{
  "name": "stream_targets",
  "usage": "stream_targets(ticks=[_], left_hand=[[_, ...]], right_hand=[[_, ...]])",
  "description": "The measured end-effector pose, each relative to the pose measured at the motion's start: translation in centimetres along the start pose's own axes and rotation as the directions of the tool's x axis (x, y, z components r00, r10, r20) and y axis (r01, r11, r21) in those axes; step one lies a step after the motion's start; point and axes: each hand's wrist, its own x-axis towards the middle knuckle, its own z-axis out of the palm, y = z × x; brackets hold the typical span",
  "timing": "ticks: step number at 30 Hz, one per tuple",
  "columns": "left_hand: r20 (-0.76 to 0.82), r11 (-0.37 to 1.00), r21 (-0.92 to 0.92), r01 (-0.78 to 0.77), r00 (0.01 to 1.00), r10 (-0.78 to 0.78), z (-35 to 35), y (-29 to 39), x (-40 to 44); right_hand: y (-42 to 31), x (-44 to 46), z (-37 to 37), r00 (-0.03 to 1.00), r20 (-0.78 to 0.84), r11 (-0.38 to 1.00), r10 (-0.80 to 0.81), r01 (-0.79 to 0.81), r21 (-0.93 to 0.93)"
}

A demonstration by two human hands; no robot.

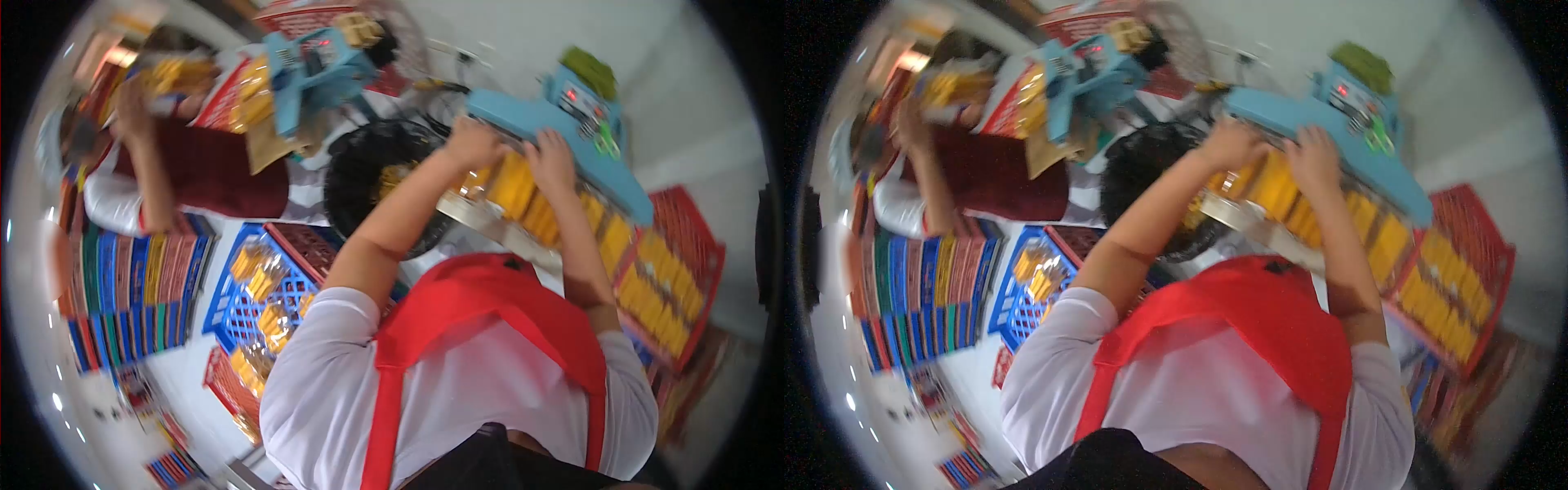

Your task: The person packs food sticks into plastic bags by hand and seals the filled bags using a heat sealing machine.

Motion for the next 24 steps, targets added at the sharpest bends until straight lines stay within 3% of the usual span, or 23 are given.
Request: stream_targets(ticks=[1, 3, 7, 9, 12, 15, 18, 20, 21, 23, 24], left_hand=[[-0.049, 0.999, 0.009, -0.05, 0.998, 0.05, 1.0, -0.3, 0.2], [-0.204, 0.992, -0.089, -0.089, 0.977, 0.069, 2.1, -0.4, 0.1], [-0.172, 0.994, -0.083, -0.075, 0.983, 0.06, 2.1, -0.2, 0.6], [-0.124, 0.994, -0.105, -0.042, 0.992, 0.029, 2.8, -0.2, 0.8], [-0.074, 0.999, -0.013, -0.033, 0.997, 0.031, 3.1, -0.2, 0.8], [-0.112, 0.999, -0.033, 0.021, 0.993, -0.025, 3.4, -0.2, 0.7], [-0.13, 0.991, -0.13, 0.006, 0.991, -0.023, 2.9, -0.3, 0.0], [-0.368, 0.933, -0.36, -0.012, 0.921, -0.13, 2.6, -1.1, -1.0], [-0.366, 0.933, -0.359, -0.012, 0.922, -0.128, 2.2, -1.4, -1.6], [-0.034, 0.756, -0.57, 0.321, 0.91, -0.413, 1.6, -1.8, -3.0], [0.083, 0.703, -0.599, 0.382, 0.903, -0.421, 4.1, -3.4, -3.3]], right_hand=[[-0.5, -0.5, -0.3, 0.998, -0.06, 0.999, -0.015, 0.018, 0.046], [-1.7, -1.7, -0.9, 0.979, 0.192, 0.993, 0.062, -0.08, 0.087], [-1.5, -4.2, 3.0, 0.949, 0.242, 0.98, 0.201, -0.197, -0.041], [-1.6, -4.6, 3.6, 0.925, 0.326, 0.976, 0.198, -0.155, -0.152], [-1.7, -4.2, 3.5, 0.904, 0.375, 0.977, 0.205, -0.162, -0.141], [-2.3, -4.3, 3.7, 0.948, 0.257, 0.978, 0.189, -0.158, -0.135], [-2.8, -3.8, 3.2, 0.954, 0.23, 0.981, 0.193, -0.182, -0.069], [-3.1, -3.0, 2.6, 0.924, 0.297, 0.97, 0.239, -0.242, -0.026], [-3.2, -2.8, 2.5, 0.888, 0.365, 0.952, 0.281, -0.306, 0.012], [-2.9, -2.3, 3.0, 0.873, 0.397, 0.95, 0.285, -0.313, 0.008], [-2.7, -2.1, 3.3, 0.859, 0.426, 0.949, 0.284, -0.315, 0.003]])
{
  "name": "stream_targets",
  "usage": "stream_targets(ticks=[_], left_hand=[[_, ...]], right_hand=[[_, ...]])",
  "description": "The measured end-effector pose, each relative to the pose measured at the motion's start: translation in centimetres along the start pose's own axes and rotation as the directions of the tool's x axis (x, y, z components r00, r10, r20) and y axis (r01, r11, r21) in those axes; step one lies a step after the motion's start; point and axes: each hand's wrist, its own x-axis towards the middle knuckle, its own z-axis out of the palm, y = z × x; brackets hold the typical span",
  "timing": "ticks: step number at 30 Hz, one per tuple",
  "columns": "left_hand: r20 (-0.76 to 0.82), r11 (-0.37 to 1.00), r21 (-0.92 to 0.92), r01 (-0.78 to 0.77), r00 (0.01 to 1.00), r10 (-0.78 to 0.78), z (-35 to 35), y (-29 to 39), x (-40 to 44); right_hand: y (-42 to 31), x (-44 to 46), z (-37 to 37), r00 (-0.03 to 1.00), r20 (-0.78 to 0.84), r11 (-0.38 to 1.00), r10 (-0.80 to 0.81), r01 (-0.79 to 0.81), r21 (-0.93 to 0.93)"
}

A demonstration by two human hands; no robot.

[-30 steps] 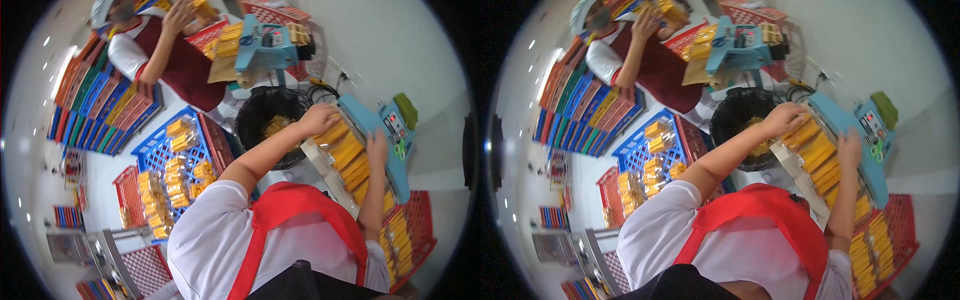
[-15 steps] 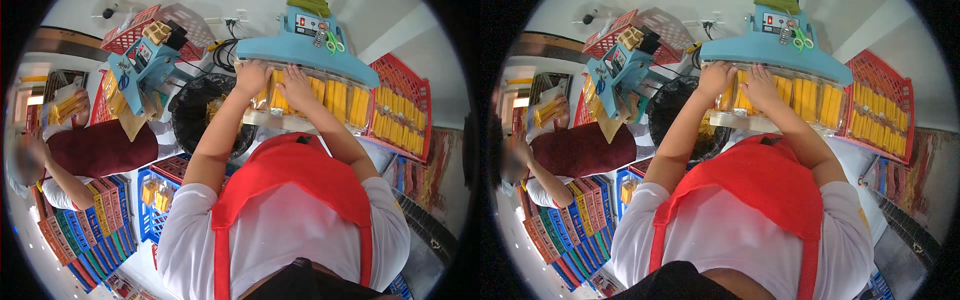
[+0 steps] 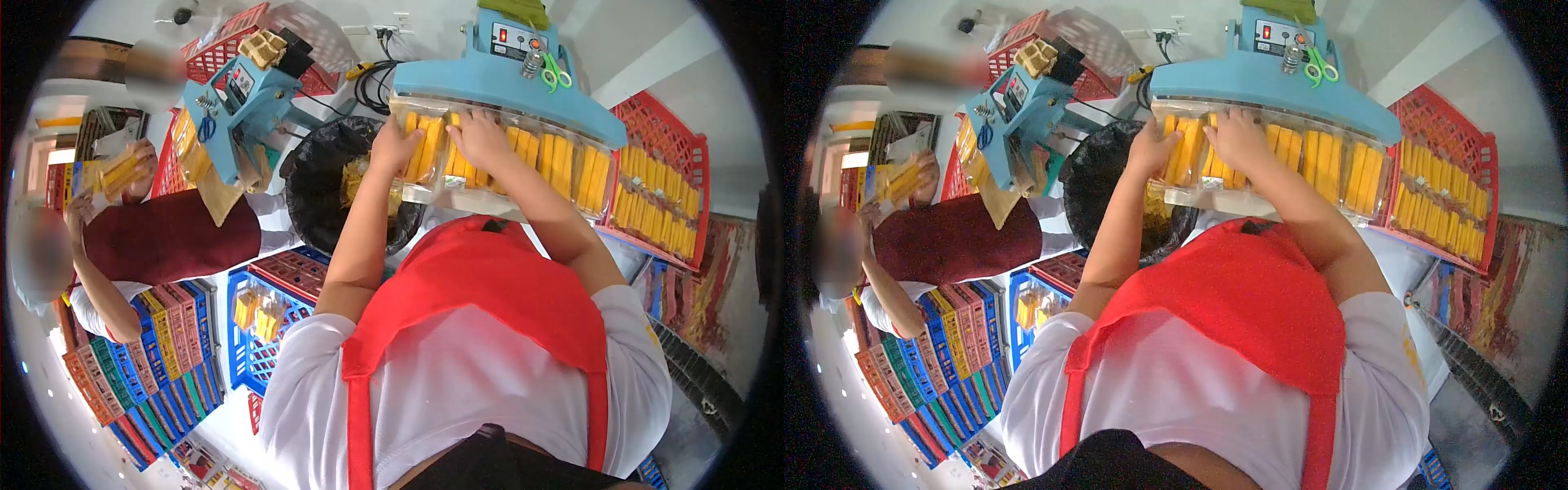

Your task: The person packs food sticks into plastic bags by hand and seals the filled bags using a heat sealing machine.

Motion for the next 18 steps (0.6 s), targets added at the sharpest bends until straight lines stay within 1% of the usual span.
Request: stream_targets(ticks=[1, 3, 4, 6, 7, 9, 10, 11, 12, 13, 14, 15, 16, 17, 18], left_hand=[[-0.003, 1.0, 0.0, 0.007, 1.0, -0.007, 0.2, -0.4, -0.2], [0.146, 0.965, -0.234, 0.122, 0.985, -0.089, 0.2, -1.0, -0.2], [0.139, 0.965, -0.233, 0.122, 0.986, -0.091, 0.3, -1.2, -0.4], [0.084, 0.924, -0.371, 0.097, 0.994, -0.071, 1.0, -1.5, -0.9], [0.076, 0.924, -0.371, 0.096, 0.994, -0.074, 1.3, -1.7, -1.0], [0.005, 0.909, -0.406, 0.092, 0.995, -0.099, 2.1, -2.2, -1.4], [0.009, 0.858, -0.512, 0.046, 0.999, -0.048, 2.4, -2.4, -1.2], [-0.012, 0.859, -0.511, 0.034, 0.999, -0.046, 2.6, -2.6, -1.1], [0.044, 0.797, -0.6, 0.061, 0.998, -0.044, 2.1, -1.7, -1.5], [0.09, 0.727, -0.681, 0.087, 0.995, -0.035, 1.6, -1.2, -1.4], [0.129, 0.753, -0.648, 0.116, 0.991, -0.041, 1.8, -2.2, -0.7], [0.22, 0.708, -0.688, 0.157, 0.976, -0.002, 1.0, -1.8, -0.7], [0.218, 0.694, -0.696, 0.182, 0.975, -0.036, 1.1, -2.5, -0.3], [0.236, 0.635, -0.756, 0.16, 0.971, 0.037, 1.4, -3.6, 0.4], [0.299, 0.665, -0.708, 0.238, 0.954, -0.024, 0.6, -3.2, 0.2]], right_hand=[[0.1, 0.3, 0.1, 1.0, 0.005, 1.0, -0.005, 0.005, 0.002], [0.2, 1.0, 0.2, 0.999, 0.038, 0.999, 0.026, -0.024, -0.047], [0.2, 1.0, 0.1, 0.999, 0.037, 0.999, 0.019, -0.018, -0.045], [0.3, 0.9, 0.0, 0.998, 0.056, 0.999, 0.033, -0.033, -0.003], [0.4, 1.1, 0.1, 0.998, 0.055, 1.0, 0.024, -0.024, -0.003], [0.8, 1.4, 0.8, 0.999, 0.033, 1.0, 0.022, -0.022, -0.011], [1.0, 1.3, 1.1, 0.999, 0.03, 1.0, 0.01, -0.01, -0.011], [1.2, 1.1, 1.3, 1.0, -0.012, 0.999, -0.024, 0.024, 0.028], [1.3, 1.0, 1.3, 0.996, -0.057, 0.995, -0.066, 0.07, 0.067], [1.4, 0.7, 1.1, 0.995, -0.066, 0.989, -0.071, 0.079, 0.122], [1.5, -0.1, 1.1, 0.994, -0.07, 0.98, -0.082, 0.093, 0.178], [1.6, -1.0, 1.3, 0.988, -0.141, 0.979, -0.057, 0.083, 0.188], [1.6, -1.5, 1.3, 0.975, -0.217, 0.976, -0.036, 0.081, 0.203], [1.5, -1.5, 0.9, 0.981, -0.187, 0.95, 0.045, 0.016, 0.312], [1.3, -1.7, 0.4, 0.983, -0.138, 0.908, 0.119, -0.052, 0.415]])
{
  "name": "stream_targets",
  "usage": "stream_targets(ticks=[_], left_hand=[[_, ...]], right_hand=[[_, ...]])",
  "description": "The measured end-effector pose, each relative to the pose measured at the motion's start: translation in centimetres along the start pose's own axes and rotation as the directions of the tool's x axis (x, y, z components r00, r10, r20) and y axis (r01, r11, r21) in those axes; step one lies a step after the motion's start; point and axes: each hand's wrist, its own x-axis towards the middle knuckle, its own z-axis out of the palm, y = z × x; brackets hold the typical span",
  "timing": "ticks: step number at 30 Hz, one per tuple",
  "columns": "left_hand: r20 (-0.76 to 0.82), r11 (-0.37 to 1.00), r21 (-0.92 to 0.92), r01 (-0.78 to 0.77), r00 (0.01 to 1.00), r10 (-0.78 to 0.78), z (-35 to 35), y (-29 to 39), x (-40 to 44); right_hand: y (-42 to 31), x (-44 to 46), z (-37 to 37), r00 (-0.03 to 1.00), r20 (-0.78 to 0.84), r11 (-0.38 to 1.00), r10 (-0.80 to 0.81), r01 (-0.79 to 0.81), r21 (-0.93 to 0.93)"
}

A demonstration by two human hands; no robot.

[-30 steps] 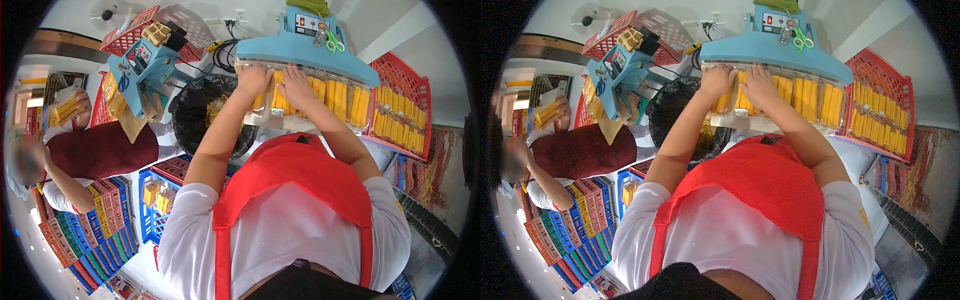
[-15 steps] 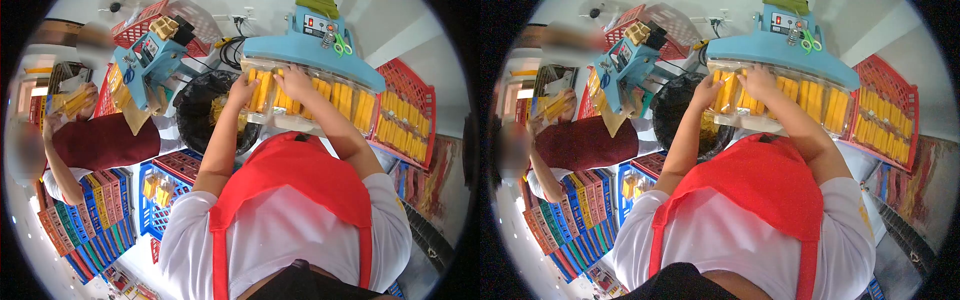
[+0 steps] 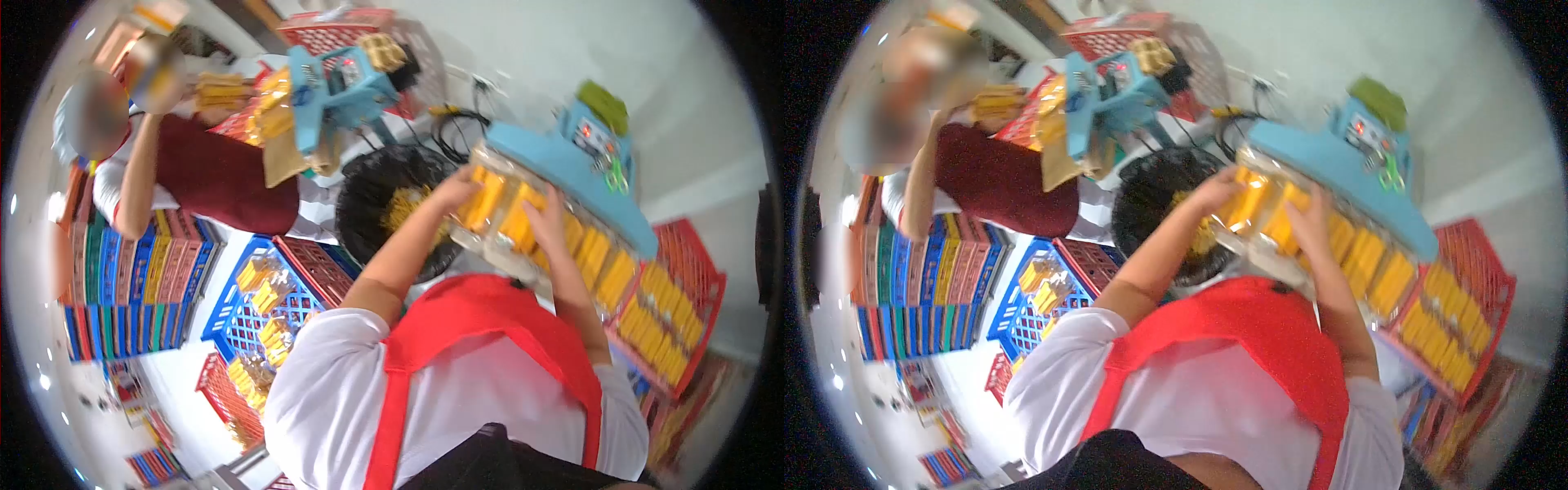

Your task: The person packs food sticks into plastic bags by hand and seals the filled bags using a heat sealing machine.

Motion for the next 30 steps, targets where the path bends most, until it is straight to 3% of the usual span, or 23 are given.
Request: stream_targets(ticks=[1, 3, 4, 7, 11, 13, 15, 17, 18, 20, 21, 22, 23, 25, 28, 30], left_hand=[[-0.017, 0.972, 0.234, -0.031, 0.999, 0.036, -1.2, -1.6, 1.5], [-0.004, 0.987, 0.133, -0.091, 0.996, 0.092, -1.6, -3.2, 2.9], [0.068, 0.991, -0.098, -0.09, 0.993, 0.097, -0.1, 0.1, 0.5], [0.167, 0.951, -0.309, -0.007, 0.984, 0.062, 0.4, 1.7, -0.5], [0.254, 0.94, -0.326, 0.1, 0.967, -0.015, 0.2, 1.7, -0.2], [0.23, 0.969, -0.245, 0.038, 0.973, 0.02, 0.0, 1.1, 0.9], [0.263, 0.959, -0.275, 0.063, 0.965, 0.012, 0.1, 0.5, 1.6], [0.27, 0.931, -0.356, 0.078, 0.963, 0.022, 0.6, 1.1, 0.7], [0.143, 0.959, -0.257, 0.122, 0.986, -0.087, 1.3, 3.2, -1.0], [0.197, 0.973, -0.223, 0.058, 0.98, -0.013, 0.4, 1.1, 0.6], [0.137, 0.978, -0.201, 0.054, 0.99, -0.026, 0.5, 1.5, 0.3], [0.164, 0.981, -0.19, 0.049, 0.986, -0.018, 0.3, 1.9, 0.1], [0.195, 0.976, -0.206, 0.069, 0.98, -0.028, -0.4, 0.5, 1.2], [0.187, 0.951, -0.306, 0.044, 0.982, 0.015, 0.1, 1.1, 0.1], [0.263, 0.927, -0.355, 0.124, 0.964, -0.028, 0.5, 1.1, -0.7], [0.154, 0.936, -0.336, 0.105, 0.987, -0.055, 1.2, 2.1, -1.8]], right_hand=[[-1.1, 0.0, -0.9, 0.977, 0.103, 0.904, 0.184, -0.21, 0.372], [-3.4, 0.2, -2.4, 0.936, 0.201, 0.693, 0.288, -0.349, 0.631], [-3.4, 0.3, -2.5, 0.921, 0.224, 0.678, 0.318, -0.386, 0.626], [-1.0, 2.5, -1.4, 0.903, 0.268, 0.669, 0.334, -0.428, 0.608], [0.5, 2.8, -0.4, 0.881, 0.305, 0.653, 0.361, -0.472, 0.593], [2.3, 3.4, 1.3, 0.878, 0.302, 0.64, 0.373, -0.479, 0.602], [5.2, 4.2, 2.8, 0.913, 0.338, 0.584, 0.229, -0.407, 0.703], [3.4, 3.1, 2.3, 0.913, 0.305, 0.577, 0.27, -0.408, 0.708], [1.6, 2.5, 1.9, 0.911, 0.279, 0.567, 0.303, -0.408, 0.716], [-1.5, 2.0, 0.4, 0.909, 0.319, 0.531, 0.267, -0.416, 0.738], [-3.0, 1.5, 0.1, 0.923, 0.307, 0.528, 0.233, -0.386, 0.756], [-1.5, 1.6, 1.6, 0.955, 0.161, 0.687, 0.247, -0.29, 0.666], [-4.0, 0.9, 0.4, 0.962, 0.157, 0.767, 0.222, -0.272, 0.581], [-3.6, 0.5, 0.9, 0.954, 0.139, 0.839, 0.265, -0.3, 0.453], [-1.6, -0.1, 1.3, 0.94, 0.207, 0.854, 0.27, -0.333, 0.399], [-0.5, -0.8, 2.6, 0.985, -0.014, 0.95, 0.174, -0.164, 0.264]])
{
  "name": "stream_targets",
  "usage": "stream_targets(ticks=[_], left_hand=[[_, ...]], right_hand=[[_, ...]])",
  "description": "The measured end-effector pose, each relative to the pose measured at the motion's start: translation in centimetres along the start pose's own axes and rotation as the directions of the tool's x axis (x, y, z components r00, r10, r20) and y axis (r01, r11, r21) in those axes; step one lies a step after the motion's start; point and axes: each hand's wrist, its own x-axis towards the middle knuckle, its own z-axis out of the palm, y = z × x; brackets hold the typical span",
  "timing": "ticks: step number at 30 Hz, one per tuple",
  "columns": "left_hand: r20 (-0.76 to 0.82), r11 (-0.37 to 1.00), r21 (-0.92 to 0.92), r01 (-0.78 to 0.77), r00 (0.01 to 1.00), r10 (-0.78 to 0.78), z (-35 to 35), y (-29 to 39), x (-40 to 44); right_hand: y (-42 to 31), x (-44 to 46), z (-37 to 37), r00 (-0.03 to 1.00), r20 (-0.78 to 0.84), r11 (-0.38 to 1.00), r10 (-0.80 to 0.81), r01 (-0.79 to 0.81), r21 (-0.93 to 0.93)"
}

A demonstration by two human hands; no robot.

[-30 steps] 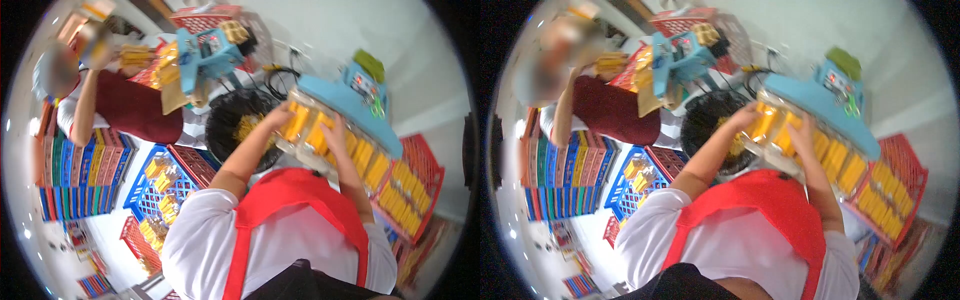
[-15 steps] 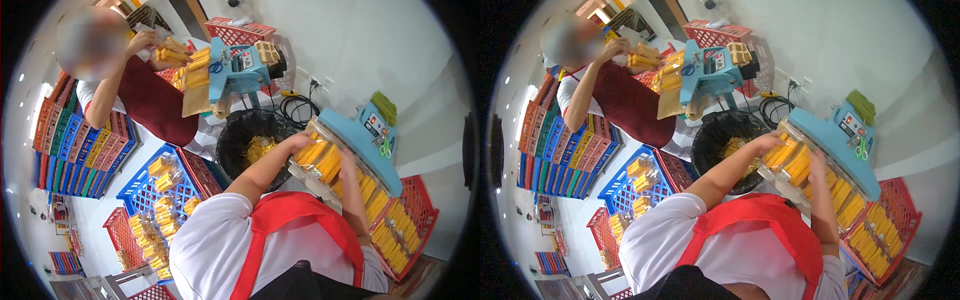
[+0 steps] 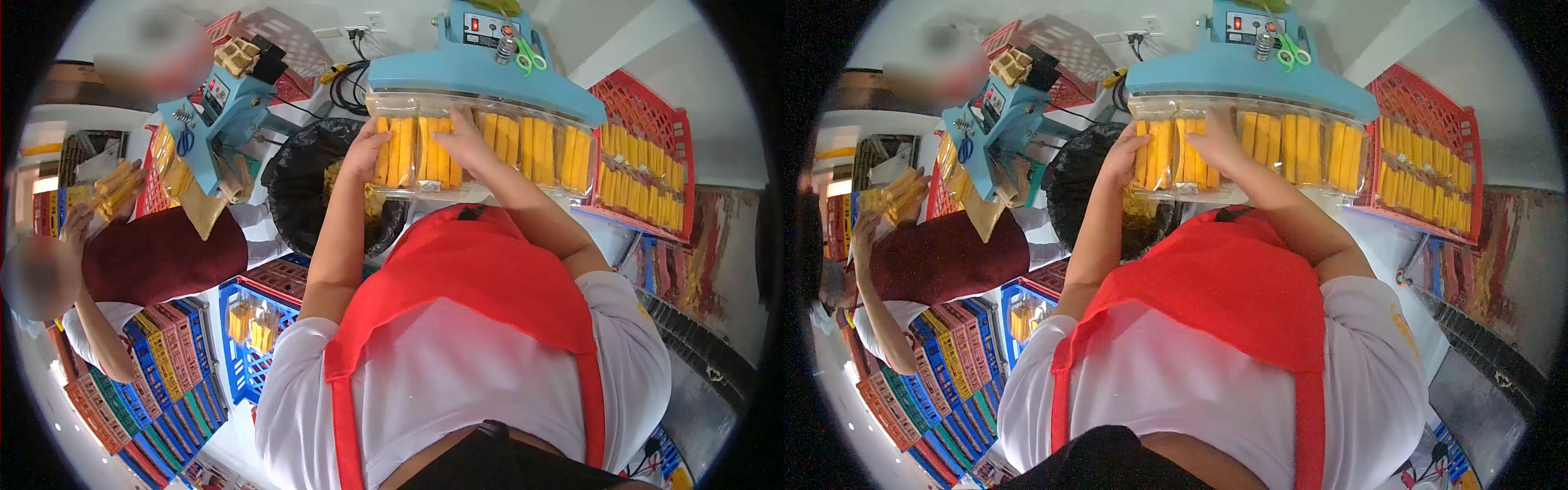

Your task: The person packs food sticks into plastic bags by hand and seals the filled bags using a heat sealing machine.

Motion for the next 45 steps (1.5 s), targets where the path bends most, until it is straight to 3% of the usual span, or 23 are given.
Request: stream_targets(ticks=[1, 3, 4, 6, 9, 16, 18, 19, 21, 22, 25, 26, 28, 35, 37, 38, 44, 45], left_hand=[[0.003, 1.0, -0.001, 0.002, 1.0, -0.002, -0.1, -0.1, 0.2], [0.031, 0.999, 0.005, -0.033, 0.999, 0.033, -0.7, -0.5, 0.6], [0.026, 0.999, 0.006, -0.033, 0.999, 0.033, -0.9, -0.7, 0.7], [0.031, 0.999, -0.009, -0.046, 0.998, 0.046, -1.3, -1.0, 0.9], [0.065, 0.999, -0.023, -0.048, 0.997, 0.049, -0.9, -0.8, 0.8], [0.062, 0.999, -0.027, -0.045, 0.997, 0.046, -1.3, -1.0, 1.0], [0.072, 1.0, -0.008, -0.024, 0.997, 0.024, -1.4, -1.0, 1.1], [0.077, 0.999, 0.03, -0.012, 0.997, 0.01, -1.0, -0.6, 0.8], [0.06, 0.999, 0.043, 0.001, 0.998, -0.004, 0.0, 0.0, 0.2], [0.072, 0.999, 0.045, -0.001, 0.997, -0.003, 0.0, 0.0, 0.3], [0.075, 1.0, 0.028, -0.009, 0.997, 0.007, 0.0, -0.2, 0.2], [0.05, 0.999, 0.035, 0.002, 0.999, -0.004, 0.2, 0.1, 0.0], [0.035, 0.999, 0.034, 0.006, 0.999, -0.007, 0.0, 0.0, 0.0], [0.094, 0.999, 0.025, -0.036, 0.995, 0.034, -0.8, -0.9, 0.7], [0.063, 0.997, 0.06, -0.043, 0.997, 0.039, -1.0, -1.0, 0.7], [0.07, 0.998, 0.045, -0.038, 0.997, 0.035, -1.1, -1.1, 0.8], [0.11, 0.999, 0.023, -0.033, 0.993, 0.031, -0.8, -1.0, 0.7], [0.112, 0.999, 0.025, -0.034, 0.993, 0.031, -1.0, -1.0, 0.8]], right_hand=[[-0.2, -0.2, -0.7, 1.0, -0.002, 1.0, 0.002, -0.002, -0.002], [-1.6, -1.0, -3.6, 0.969, 0.064, 0.89, -0.237, 0.243, -0.385], [-2.6, -0.9, -5.1, 0.969, 0.067, 0.891, -0.237, 0.245, -0.381], [-3.7, -1.0, -7.8, 0.988, 0.148, 0.773, -0.044, 0.127, -0.621], [0.8, -0.3, -7.4, 0.993, 0.071, 0.671, -0.095, 0.116, -0.732], [2.1, 0.3, -6.9, 0.976, 0.008, 0.666, -0.219, 0.156, -0.729], [0.5, 0.4, -7.5, 0.972, 0.235, 0.739, 0.029, 0.138, -0.66], [0.5, 0.4, -7.4, 0.976, 0.212, 0.736, 0.038, 0.116, -0.667], [1.4, 0.6, -6.8, 0.983, 0.156, 0.719, -0.1, 0.179, -0.671], [1.9, 0.3, -6.5, 0.955, 0.041, 0.732, -0.294, 0.252, -0.633], [0.3, -1.4, -9.3, 0.939, 0.0, 0.739, -0.345, 0.272, -0.616], [0.1, -1.8, -10.4, 0.94, 0.005, 0.741, -0.34, 0.271, -0.614], [0.7, -2.2, -12.9, 0.971, -0.08, 0.71, -0.225, 0.108, -0.696], [6.5, -1.9, -12.7, 0.929, -0.16, 0.629, -0.334, 0.093, -0.772], [6.6, -1.7, -12.4, 0.989, -0.061, 0.711, -0.133, 0.053, -0.701], [6.7, -1.9, -12.2, 0.989, -0.071, 0.711, -0.129, 0.042, -0.702], [5.7, -4.2, -12.9, 0.932, -0.194, 0.704, -0.307, 0.086, -0.705], [6.2, -4.5, -13.8, 0.923, -0.252, 0.688, -0.29, 0.018, -0.726]])
